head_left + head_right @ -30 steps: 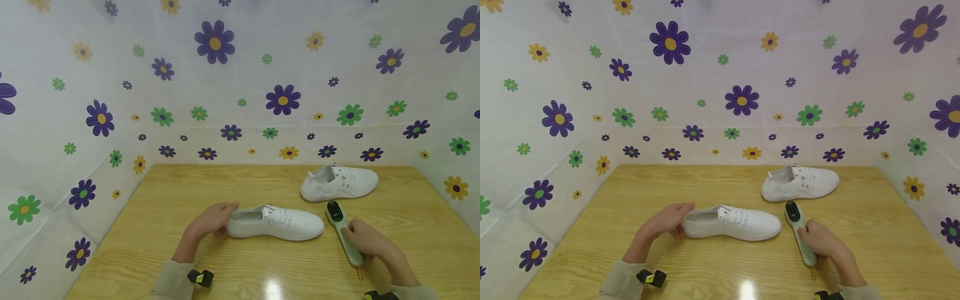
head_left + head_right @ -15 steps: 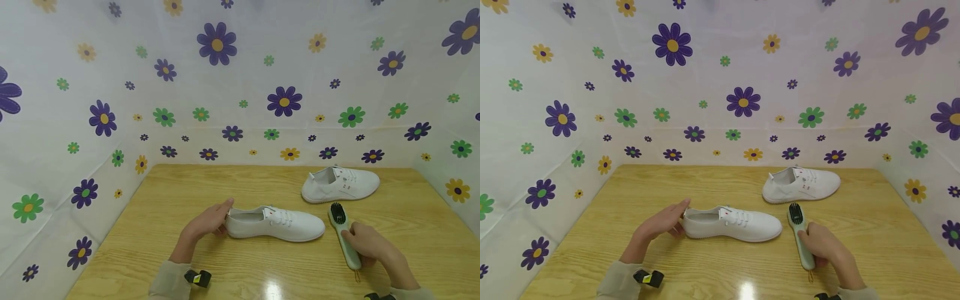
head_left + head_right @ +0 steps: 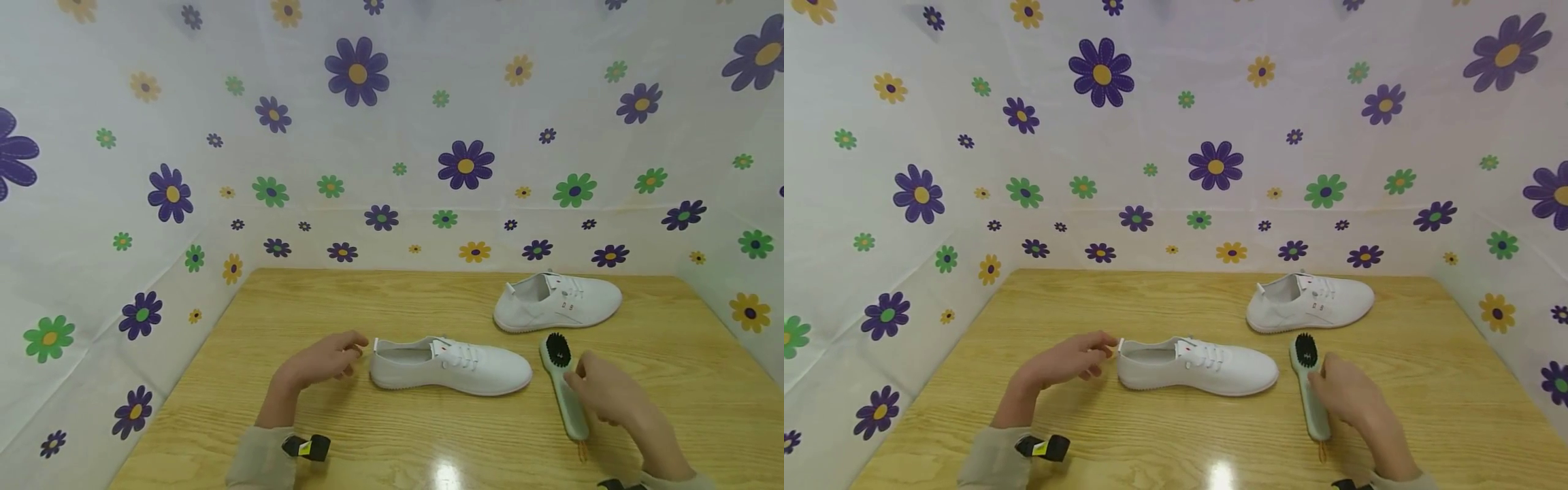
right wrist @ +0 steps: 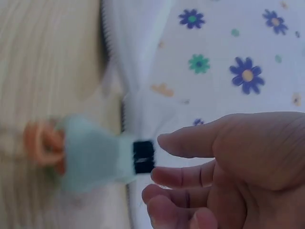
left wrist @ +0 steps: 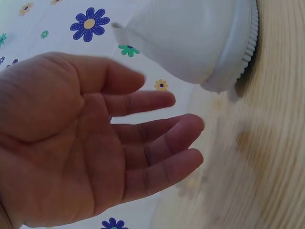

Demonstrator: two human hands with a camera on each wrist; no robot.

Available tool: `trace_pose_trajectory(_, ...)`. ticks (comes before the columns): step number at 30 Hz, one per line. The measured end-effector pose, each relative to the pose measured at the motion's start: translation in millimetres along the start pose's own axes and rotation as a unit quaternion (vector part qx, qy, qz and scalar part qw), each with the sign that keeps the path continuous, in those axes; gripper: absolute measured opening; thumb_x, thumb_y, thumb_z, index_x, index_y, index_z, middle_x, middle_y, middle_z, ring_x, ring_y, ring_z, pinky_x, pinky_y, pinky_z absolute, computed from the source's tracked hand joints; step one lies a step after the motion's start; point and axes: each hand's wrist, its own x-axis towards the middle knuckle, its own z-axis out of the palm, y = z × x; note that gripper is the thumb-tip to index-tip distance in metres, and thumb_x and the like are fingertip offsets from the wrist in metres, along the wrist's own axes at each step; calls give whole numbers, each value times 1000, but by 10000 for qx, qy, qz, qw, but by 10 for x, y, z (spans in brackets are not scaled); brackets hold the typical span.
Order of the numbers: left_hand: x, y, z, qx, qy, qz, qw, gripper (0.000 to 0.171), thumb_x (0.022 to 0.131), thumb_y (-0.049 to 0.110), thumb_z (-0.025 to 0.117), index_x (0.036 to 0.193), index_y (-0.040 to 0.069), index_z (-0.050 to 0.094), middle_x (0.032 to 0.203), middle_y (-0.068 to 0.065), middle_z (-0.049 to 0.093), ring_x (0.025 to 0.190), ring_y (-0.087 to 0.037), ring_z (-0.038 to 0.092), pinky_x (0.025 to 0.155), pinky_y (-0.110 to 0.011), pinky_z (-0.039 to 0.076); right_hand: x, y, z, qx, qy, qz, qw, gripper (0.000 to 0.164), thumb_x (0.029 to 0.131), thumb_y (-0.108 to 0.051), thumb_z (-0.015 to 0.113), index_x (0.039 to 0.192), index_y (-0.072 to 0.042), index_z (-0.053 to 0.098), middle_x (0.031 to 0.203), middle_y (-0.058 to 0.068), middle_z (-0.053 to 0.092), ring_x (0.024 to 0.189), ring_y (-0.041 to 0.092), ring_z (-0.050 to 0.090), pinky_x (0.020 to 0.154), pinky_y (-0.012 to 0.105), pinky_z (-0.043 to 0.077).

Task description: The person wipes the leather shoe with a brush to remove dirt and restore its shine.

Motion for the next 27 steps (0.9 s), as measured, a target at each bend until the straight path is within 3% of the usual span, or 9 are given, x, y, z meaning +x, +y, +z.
trace_pose_trajectory(3, -3, -31, 15, 278, -315, 266, 9988, 50, 97, 17, 58, 144, 7, 45, 137, -20, 52, 107, -30, 59, 89, -49, 50, -50, -158, -10, 148, -76, -217, 9996, 28, 102, -23, 52, 112, 4, 54, 62, 5, 51, 49, 16, 48, 46, 31, 44)
trace_pose_trajectory(7, 80, -99, 157, 191, -698, 733, 9947, 67, 90, 19, 72, 146, 12, 37, 139, -14, 48, 111, -26, 55, 93, -44, 48, -114, -322, 121, 496, -377, -539, 9966, 34, 101, -25, 56, 118, 5, 55, 74, 6, 59, 57, 17, 53, 51, 32, 47)
trace_pose_trajectory(12, 182, -177, 304, 124, -617, 1270, 9899, 70, 86, 14, 78, 142, 10, 39, 135, -7, 52, 111, -20, 56, 91, -37, 50, -140, -387, 342, 402, -604, -767, 9944, 48, 97, -25, 63, 129, 10, 52, 95, 8, 65, 79, 18, 58, 71, 38, 50)
trace_pose_trajectory(15, 194, -205, 309, 403, -367, 1240, 9908, 63, 86, 18, 79, 138, 13, 44, 128, -4, 57, 105, -18, 58, 87, -37, 50, -118, -391, 409, 456, -651, -947, 9923, 56, 96, -23, 64, 134, 16, 46, 116, 20, 64, 102, 31, 63, 86, 49, 51)
trace_pose_trajectory(19, 190, -220, 284, 688, -249, 1123, 9910, 56, 87, 26, 78, 133, 15, 49, 122, -2, 61, 100, -16, 58, 85, -37, 49, -96, -393, 439, 470, -602, -1131, 9906, 64, 97, -23, 63, 137, 20, 39, 138, 36, 48, 129, 47, 46, 101, 60, 40)
trace_pose_trajectory(27, 77, -282, 211, 1081, -24, 1076, 9883, 45, 89, 28, 76, 126, 16, 52, 115, -2, 63, 95, -15, 58, 80, -36, 49, -3, -519, 494, 820, -873, -1332, 9838, 75, 100, -28, 60, 145, 21, 25, 149, 41, 28, 140, 54, 25, 110, 65, 23)
